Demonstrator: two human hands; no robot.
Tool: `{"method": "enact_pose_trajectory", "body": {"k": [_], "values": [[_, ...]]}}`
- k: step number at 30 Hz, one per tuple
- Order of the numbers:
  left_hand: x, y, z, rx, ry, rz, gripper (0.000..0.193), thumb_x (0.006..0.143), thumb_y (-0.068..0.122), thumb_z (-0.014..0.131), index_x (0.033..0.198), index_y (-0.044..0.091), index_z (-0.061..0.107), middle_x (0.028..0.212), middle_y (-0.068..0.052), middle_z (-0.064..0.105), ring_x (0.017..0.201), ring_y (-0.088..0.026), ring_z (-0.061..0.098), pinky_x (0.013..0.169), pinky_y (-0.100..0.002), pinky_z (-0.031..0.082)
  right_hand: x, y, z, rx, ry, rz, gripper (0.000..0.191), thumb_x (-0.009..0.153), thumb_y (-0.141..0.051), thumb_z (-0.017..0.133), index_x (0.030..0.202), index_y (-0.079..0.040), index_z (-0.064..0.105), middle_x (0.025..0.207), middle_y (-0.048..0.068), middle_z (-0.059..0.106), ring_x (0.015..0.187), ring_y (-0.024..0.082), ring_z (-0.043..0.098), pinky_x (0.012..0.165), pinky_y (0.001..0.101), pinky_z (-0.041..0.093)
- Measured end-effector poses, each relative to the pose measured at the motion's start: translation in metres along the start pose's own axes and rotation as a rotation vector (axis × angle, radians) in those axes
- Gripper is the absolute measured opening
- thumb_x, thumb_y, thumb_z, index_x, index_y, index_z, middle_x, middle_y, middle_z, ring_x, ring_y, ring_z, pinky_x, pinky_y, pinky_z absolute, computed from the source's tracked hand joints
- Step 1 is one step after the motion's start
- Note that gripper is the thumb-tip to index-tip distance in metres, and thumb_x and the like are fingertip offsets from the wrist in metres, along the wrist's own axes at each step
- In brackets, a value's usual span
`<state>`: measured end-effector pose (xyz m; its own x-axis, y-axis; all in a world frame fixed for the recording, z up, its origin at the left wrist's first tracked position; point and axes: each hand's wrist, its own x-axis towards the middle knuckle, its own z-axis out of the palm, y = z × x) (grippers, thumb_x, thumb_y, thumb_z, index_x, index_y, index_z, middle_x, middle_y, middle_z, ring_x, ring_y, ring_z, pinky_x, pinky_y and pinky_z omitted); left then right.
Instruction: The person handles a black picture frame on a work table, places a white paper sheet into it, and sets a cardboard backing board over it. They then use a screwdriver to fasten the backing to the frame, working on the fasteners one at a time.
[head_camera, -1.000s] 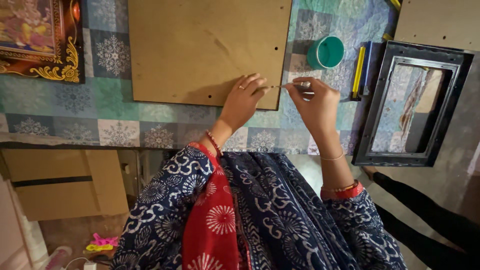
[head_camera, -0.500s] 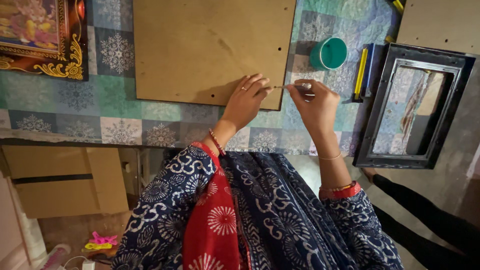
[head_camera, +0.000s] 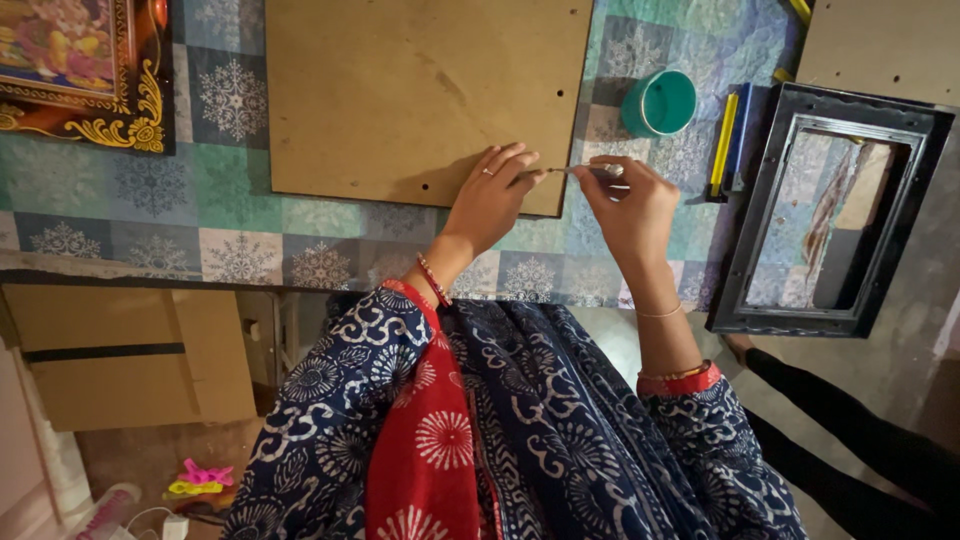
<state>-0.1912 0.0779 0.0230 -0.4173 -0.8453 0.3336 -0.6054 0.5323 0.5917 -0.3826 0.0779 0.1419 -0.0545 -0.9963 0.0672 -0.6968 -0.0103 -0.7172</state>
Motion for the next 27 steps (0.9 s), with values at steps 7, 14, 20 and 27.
{"method": "enact_pose_trajectory", "body": {"k": [7, 14, 20, 27], "values": [[0.000, -0.001, 0.001, -0.014, 0.014, -0.004, 0.032, 0.093, 0.004, 0.060, 0.122, 0.009, 0.071, 0.137, -0.007, 0.061, 0.140, -0.028, 0.050, 0.121, -0.047, 0.038, 0.001, -0.002, 0.000, -0.010, 0.005, -0.024, 0.021, 0.091, -0.011, 0.086, 0.102, 0.003, 0.076, 0.090, 0.012, 0.077, 0.080, 0.017, 0.079, 0.066, 0.0262, 0.060], [-0.001, -0.002, 0.001, -0.022, 0.005, -0.016, 0.032, 0.091, 0.002, 0.062, 0.121, 0.009, 0.071, 0.137, -0.006, 0.062, 0.140, -0.027, 0.050, 0.120, -0.048, 0.038, 0.000, -0.003, -0.001, -0.013, 0.002, -0.019, 0.021, 0.092, -0.013, 0.086, 0.102, 0.003, 0.076, 0.089, 0.011, 0.077, 0.079, 0.016, 0.078, 0.067, 0.0255, 0.060], [0.004, -0.005, 0.005, -0.058, 0.002, -0.038, 0.027, 0.090, 0.002, 0.063, 0.114, 0.009, 0.072, 0.132, -0.005, 0.064, 0.136, -0.028, 0.053, 0.119, -0.048, 0.040, 0.002, -0.003, 0.000, -0.041, 0.010, -0.022, 0.020, 0.091, -0.013, 0.087, 0.101, 0.001, 0.077, 0.087, 0.011, 0.077, 0.076, 0.015, 0.078, 0.065, 0.0254, 0.058], [0.020, -0.005, -0.001, -0.140, 0.075, -0.042, 0.015, 0.089, 0.006, 0.067, 0.103, 0.009, 0.073, 0.112, -0.006, 0.071, 0.114, -0.029, 0.064, 0.099, -0.044, 0.050, 0.002, 0.000, 0.003, -0.043, 0.010, -0.022, 0.020, 0.090, -0.013, 0.087, 0.099, 0.001, 0.077, 0.084, 0.011, 0.076, 0.074, 0.015, 0.077, 0.063, 0.0250, 0.058]]}}
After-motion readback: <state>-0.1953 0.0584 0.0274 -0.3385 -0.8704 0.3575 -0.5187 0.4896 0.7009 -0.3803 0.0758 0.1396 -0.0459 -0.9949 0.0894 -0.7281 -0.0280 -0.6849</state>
